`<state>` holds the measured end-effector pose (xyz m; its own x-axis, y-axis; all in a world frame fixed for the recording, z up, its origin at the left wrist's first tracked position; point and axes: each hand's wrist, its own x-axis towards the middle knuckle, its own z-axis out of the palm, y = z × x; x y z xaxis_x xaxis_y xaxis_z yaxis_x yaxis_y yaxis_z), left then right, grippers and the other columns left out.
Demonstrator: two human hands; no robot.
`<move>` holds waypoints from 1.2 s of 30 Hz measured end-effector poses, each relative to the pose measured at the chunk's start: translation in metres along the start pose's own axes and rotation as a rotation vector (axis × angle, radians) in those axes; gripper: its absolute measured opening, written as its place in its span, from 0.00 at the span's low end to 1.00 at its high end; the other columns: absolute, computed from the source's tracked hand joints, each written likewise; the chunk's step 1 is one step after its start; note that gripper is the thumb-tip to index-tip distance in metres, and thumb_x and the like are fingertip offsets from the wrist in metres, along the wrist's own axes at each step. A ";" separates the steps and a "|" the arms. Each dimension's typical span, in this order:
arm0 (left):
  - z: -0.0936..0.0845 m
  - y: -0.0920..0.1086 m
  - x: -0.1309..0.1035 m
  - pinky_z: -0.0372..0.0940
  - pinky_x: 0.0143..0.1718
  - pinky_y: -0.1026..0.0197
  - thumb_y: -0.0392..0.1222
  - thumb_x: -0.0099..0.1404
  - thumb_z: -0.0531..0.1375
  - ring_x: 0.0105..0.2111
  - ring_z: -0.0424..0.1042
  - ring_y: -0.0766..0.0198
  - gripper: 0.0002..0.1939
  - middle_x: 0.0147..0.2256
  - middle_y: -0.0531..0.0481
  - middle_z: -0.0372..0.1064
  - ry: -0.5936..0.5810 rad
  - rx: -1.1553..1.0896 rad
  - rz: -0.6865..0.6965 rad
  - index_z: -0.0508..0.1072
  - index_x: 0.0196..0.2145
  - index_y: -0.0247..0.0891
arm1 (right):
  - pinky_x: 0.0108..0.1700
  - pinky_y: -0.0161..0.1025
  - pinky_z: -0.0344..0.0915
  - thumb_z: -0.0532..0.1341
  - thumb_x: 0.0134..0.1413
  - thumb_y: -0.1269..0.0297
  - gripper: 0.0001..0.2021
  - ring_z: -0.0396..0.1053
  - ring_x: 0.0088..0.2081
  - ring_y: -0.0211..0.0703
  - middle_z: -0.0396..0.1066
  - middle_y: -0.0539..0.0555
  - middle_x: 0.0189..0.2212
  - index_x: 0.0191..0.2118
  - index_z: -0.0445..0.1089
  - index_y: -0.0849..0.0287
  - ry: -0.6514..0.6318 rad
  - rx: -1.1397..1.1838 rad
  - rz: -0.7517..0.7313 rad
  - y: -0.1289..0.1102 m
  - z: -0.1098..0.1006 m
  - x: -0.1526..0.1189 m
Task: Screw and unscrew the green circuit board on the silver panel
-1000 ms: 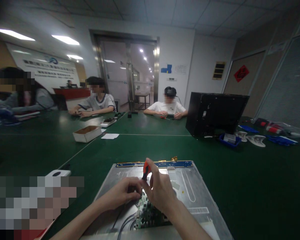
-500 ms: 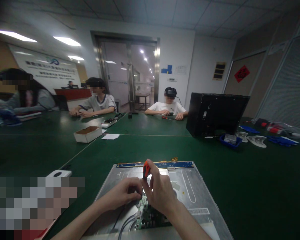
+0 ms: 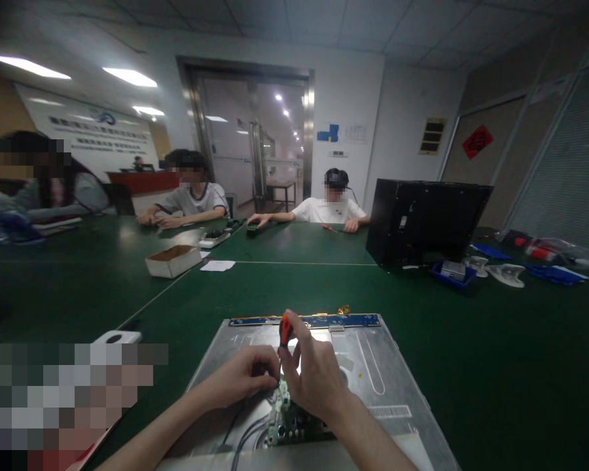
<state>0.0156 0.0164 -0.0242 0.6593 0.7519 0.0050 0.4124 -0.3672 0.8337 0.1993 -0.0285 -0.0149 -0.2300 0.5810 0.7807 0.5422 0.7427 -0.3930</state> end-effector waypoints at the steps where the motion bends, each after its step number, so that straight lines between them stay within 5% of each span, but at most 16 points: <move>1: 0.000 0.000 0.000 0.59 0.30 0.65 0.34 0.52 0.61 0.27 0.64 0.65 0.02 0.26 0.53 0.68 0.001 -0.008 0.013 0.74 0.27 0.35 | 0.18 0.31 0.57 0.51 0.64 0.68 0.31 0.65 0.18 0.36 0.71 0.50 0.27 0.67 0.36 0.56 0.008 -0.009 0.002 0.001 0.001 0.000; 36: 0.000 -0.005 0.000 0.62 0.34 0.63 0.29 0.54 0.57 0.31 0.68 0.63 0.09 0.31 0.52 0.72 -0.026 0.013 0.082 0.75 0.31 0.36 | 0.18 0.32 0.58 0.52 0.64 0.66 0.29 0.66 0.19 0.37 0.69 0.49 0.26 0.66 0.40 0.55 0.033 -0.017 -0.029 -0.001 0.001 -0.001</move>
<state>0.0135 0.0177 -0.0283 0.7069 0.7049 0.0585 0.3646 -0.4340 0.8239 0.1981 -0.0297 -0.0160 -0.2189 0.5481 0.8073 0.5495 0.7529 -0.3622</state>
